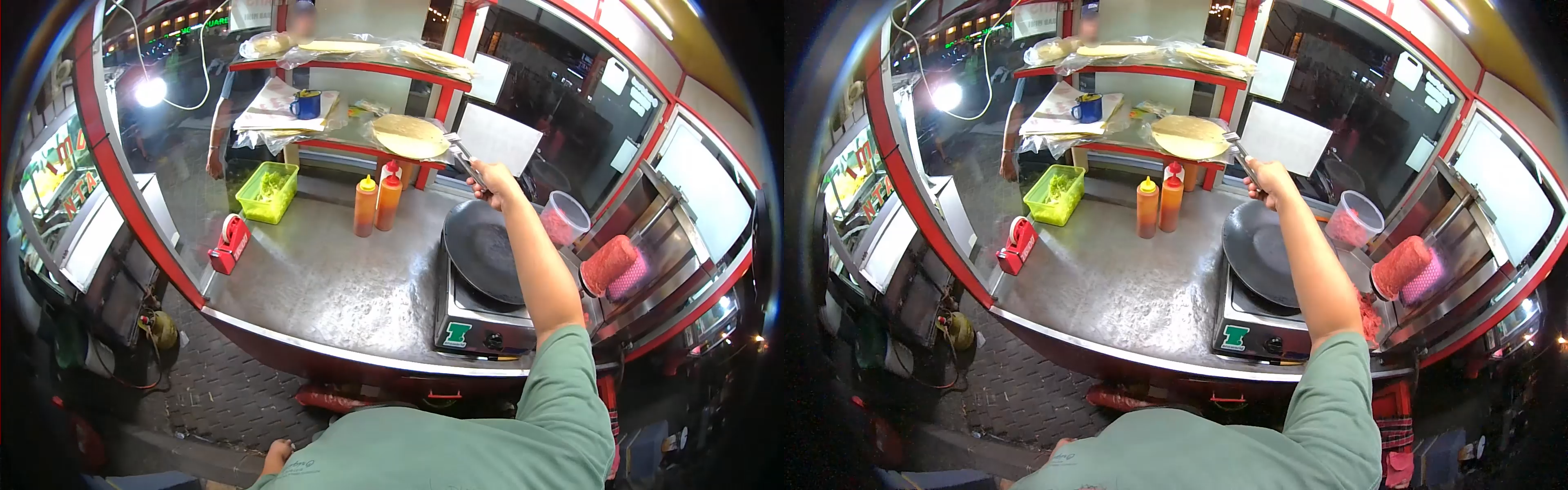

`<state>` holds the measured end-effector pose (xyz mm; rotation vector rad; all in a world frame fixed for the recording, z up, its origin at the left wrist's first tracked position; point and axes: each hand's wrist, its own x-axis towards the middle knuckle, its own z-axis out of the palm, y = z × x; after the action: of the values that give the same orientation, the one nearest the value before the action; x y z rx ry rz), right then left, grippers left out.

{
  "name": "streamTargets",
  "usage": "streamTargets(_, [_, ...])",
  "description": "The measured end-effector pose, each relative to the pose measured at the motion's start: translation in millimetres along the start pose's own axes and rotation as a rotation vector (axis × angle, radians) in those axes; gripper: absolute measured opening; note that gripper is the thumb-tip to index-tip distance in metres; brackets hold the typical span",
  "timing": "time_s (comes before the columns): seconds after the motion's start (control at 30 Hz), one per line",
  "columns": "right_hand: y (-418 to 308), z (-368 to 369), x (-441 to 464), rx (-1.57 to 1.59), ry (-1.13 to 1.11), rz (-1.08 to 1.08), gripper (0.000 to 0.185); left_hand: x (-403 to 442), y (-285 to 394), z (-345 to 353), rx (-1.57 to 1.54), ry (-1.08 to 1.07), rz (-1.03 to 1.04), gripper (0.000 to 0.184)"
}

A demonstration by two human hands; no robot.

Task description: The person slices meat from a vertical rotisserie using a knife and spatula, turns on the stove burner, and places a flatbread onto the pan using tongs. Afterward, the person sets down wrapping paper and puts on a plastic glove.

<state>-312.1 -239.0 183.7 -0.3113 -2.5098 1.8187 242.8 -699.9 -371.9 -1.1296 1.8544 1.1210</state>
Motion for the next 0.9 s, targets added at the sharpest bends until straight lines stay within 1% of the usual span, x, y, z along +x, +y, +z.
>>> streamTargets(0.1, [-7.5,4.0,-3.5,0.003,0.018,-0.013,0.035,63.4,10.2,12.4,0.132,-0.033,0.235,0.037])
streamTargets(0.23, [-6.5,15.0,4.0,0.050,0.034,-0.006,0.034,97.5,47.8,7.6,0.205,-0.016,0.453,0.036])
streamTargets(0.3, [-7.3,22.7,16.2,0.123,0.001,0.037,0.033,105.5,60.5,5.9,0.182,-0.015,0.477,0.035])
streamTargets(0.4, [-6.3,31.5,23.6,0.236,0.003,0.073,0.028,110.4,69.4,2.8,0.076,-0.039,0.382,0.034])
streamTargets(0.5, [-6.7,30.2,20.8,0.291,-0.001,0.070,0.021,113.8,67.0,0.6,0.269,0.043,0.439,0.033])
streamTargets(0.53, [-2.3,21.0,18.1,0.310,-0.037,0.046,0.021,114.2,60.2,2.9,0.214,0.029,0.429,0.032])
streamTargets(0.63, [18.8,-37.9,1.3,0.353,-0.127,-0.008,0.020,109.0,41.5,16.9,0.064,-0.004,0.392,0.029])
streamTargets(0.7, [34.4,-86.9,-42.7,0.361,-0.125,-0.002,0.019,93.4,19.0,26.7,0.006,-0.010,0.363,0.028])
streamTargets(0.73, [42.9,-111.6,-71.8,0.359,-0.103,0.009,0.020,89.6,9.7,31.5,0.086,-0.002,0.414,0.026])
streamTargets(0.8, [71.4,-159.1,-120.9,0.394,-0.087,0.098,0.025,75.4,-12.6,36.8,0.181,-0.040,0.385,0.026])
streamTargets(0.87, [122.9,-212.4,-148.1,0.331,0.001,0.251,0.029,56.3,-29.7,37.2,0.285,-0.097,0.318,0.027])
streamTargets(0.9, [138.1,-230.1,-160.7,0.211,0.010,0.308,0.030,52.5,-31.8,33.5,0.337,-0.121,0.290,0.027])
